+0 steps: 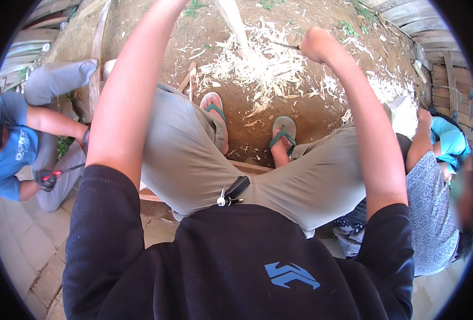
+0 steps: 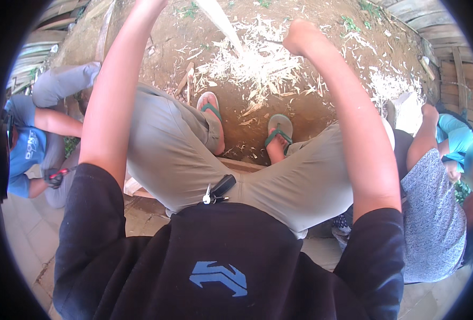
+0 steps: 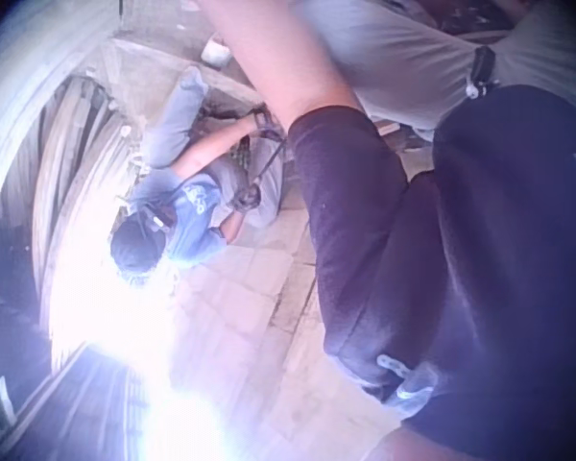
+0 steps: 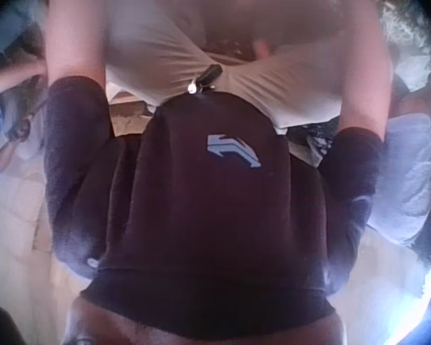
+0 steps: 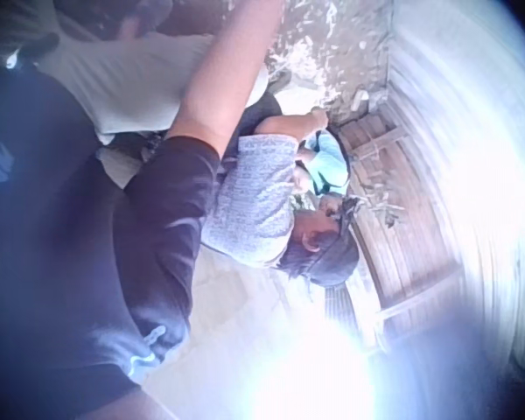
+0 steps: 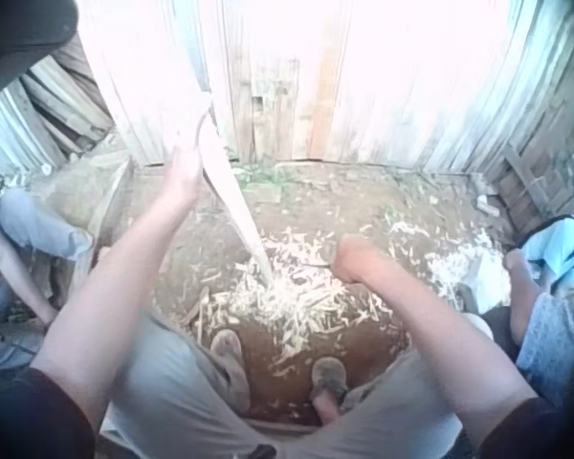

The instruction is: The person sits on the ground and uses a knife to shave thin strips from a long, curved piece of wood. They hold the wood with their left hand and scrape the surface with the knife in their right hand, creating a pile of wood shavings. Another person is visible in the background working with a power tool.

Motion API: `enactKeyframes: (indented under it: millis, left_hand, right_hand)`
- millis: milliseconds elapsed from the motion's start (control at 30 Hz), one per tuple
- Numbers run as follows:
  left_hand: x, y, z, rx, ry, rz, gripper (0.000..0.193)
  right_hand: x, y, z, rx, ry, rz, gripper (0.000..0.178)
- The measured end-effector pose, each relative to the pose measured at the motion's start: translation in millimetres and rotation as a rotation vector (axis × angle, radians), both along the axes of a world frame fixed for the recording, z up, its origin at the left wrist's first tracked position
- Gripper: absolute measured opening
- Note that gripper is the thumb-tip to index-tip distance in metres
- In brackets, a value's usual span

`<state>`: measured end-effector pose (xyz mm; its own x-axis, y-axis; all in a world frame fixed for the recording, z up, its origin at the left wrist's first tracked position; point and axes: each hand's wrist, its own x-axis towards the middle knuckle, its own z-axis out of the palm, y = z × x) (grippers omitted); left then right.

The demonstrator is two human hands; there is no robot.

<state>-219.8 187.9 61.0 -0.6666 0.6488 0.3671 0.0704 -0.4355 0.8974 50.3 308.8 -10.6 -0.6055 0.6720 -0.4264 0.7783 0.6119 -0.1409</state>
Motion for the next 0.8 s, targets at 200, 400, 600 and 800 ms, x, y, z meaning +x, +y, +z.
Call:
enactKeyframes:
  millis: [200,400,600,800]
  left_hand:
    - [-10,5,0,0.083,0.031,0.021,0.039]
    - [-17,0,-2,0.127,0.072,0.045,0.038]
    - [-23,4,-1,0.176,0.099,0.043,0.037]
    - [-25,1,-3,0.148,0.044,0.007,0.039]
  right_hand:
    - [-5,-20,-41,0.125,0.440,-0.043,0.029]
    - [-27,-53,-33,0.036,0.460,0.035,0.029]
    - [-30,-68,-59,0.074,0.536,0.171,0.029]
    - [-28,-79,-71,0.078,0.509,0.195,0.026]
